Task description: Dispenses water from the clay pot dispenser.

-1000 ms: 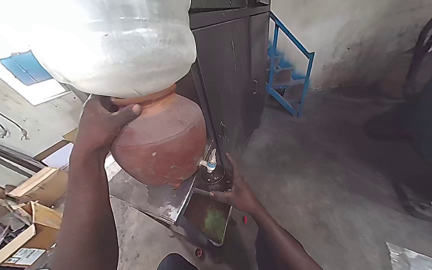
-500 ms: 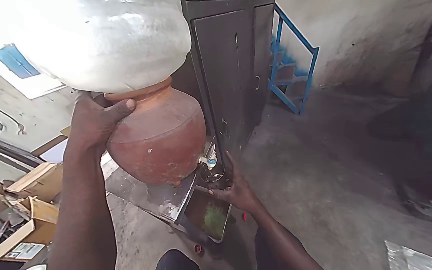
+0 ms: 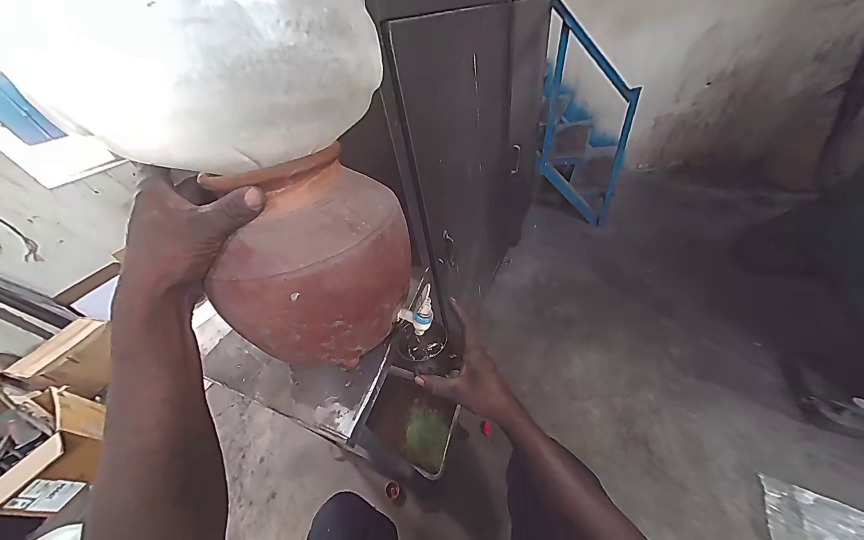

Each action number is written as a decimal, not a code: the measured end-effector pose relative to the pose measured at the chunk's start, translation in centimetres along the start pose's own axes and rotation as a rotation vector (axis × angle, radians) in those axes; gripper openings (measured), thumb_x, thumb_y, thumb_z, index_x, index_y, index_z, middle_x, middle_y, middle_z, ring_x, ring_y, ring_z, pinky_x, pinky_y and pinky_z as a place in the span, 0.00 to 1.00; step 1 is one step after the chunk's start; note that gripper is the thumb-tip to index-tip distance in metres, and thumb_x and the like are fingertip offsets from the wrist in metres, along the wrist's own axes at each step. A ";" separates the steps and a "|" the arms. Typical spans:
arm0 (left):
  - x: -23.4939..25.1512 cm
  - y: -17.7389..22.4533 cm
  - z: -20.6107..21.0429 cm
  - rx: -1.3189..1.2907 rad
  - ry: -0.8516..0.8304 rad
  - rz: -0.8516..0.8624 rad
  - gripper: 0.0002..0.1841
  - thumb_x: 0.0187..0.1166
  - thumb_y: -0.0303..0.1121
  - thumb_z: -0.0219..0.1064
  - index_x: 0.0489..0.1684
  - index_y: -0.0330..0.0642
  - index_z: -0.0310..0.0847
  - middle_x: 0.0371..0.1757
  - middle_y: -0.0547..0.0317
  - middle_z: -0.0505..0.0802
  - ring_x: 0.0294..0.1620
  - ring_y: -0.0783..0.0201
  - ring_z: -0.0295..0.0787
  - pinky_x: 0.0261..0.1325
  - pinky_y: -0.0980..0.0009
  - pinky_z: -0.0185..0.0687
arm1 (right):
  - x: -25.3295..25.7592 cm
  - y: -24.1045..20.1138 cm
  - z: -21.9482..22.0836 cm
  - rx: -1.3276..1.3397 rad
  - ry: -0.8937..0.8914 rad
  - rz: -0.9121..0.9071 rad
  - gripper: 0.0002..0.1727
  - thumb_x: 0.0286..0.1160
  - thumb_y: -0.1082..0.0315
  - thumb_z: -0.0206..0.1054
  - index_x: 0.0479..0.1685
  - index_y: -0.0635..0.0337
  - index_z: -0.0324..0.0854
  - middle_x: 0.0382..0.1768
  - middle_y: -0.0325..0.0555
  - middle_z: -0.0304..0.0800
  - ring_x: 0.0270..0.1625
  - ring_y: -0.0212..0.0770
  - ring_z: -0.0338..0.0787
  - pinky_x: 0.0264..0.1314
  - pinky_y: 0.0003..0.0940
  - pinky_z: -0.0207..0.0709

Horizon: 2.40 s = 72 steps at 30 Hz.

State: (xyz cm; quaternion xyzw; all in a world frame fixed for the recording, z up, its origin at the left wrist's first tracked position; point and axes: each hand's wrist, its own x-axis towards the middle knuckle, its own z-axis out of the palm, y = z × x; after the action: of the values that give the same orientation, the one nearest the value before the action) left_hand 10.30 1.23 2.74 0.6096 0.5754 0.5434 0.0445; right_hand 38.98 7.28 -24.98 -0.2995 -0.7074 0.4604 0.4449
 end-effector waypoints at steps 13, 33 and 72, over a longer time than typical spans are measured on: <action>0.1 -0.1 0.2 -0.063 -0.014 0.042 0.49 0.58 0.43 0.87 0.81 0.50 0.58 0.61 0.70 0.92 0.59 0.76 0.92 0.63 0.76 0.89 | 0.1 0.0 -0.2 0.002 -0.003 0.004 0.76 0.43 0.50 0.93 0.96 0.44 0.36 0.66 0.45 0.87 0.57 0.37 0.94 0.58 0.40 0.94; 0.1 -0.2 0.1 -0.039 -0.011 0.032 0.51 0.58 0.47 0.87 0.82 0.51 0.56 0.60 0.72 0.93 0.57 0.77 0.92 0.60 0.76 0.91 | 0.1 0.3 -0.2 0.012 -0.006 -0.007 0.76 0.43 0.51 0.93 0.96 0.43 0.35 0.67 0.45 0.87 0.59 0.38 0.94 0.60 0.41 0.93; 0.6 -0.8 -0.1 -0.021 -0.021 0.079 0.48 0.58 0.51 0.87 0.79 0.53 0.59 0.57 0.76 0.93 0.55 0.78 0.93 0.59 0.77 0.91 | 0.3 0.7 -0.2 0.066 -0.009 -0.016 0.76 0.44 0.55 0.94 0.96 0.43 0.35 0.65 0.45 0.88 0.56 0.39 0.95 0.58 0.40 0.95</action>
State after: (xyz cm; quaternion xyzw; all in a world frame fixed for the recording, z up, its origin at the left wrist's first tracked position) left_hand 9.58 1.87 2.56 0.6372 0.5444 0.5444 0.0355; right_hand 39.03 7.86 -25.48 -0.2768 -0.6961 0.4814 0.4551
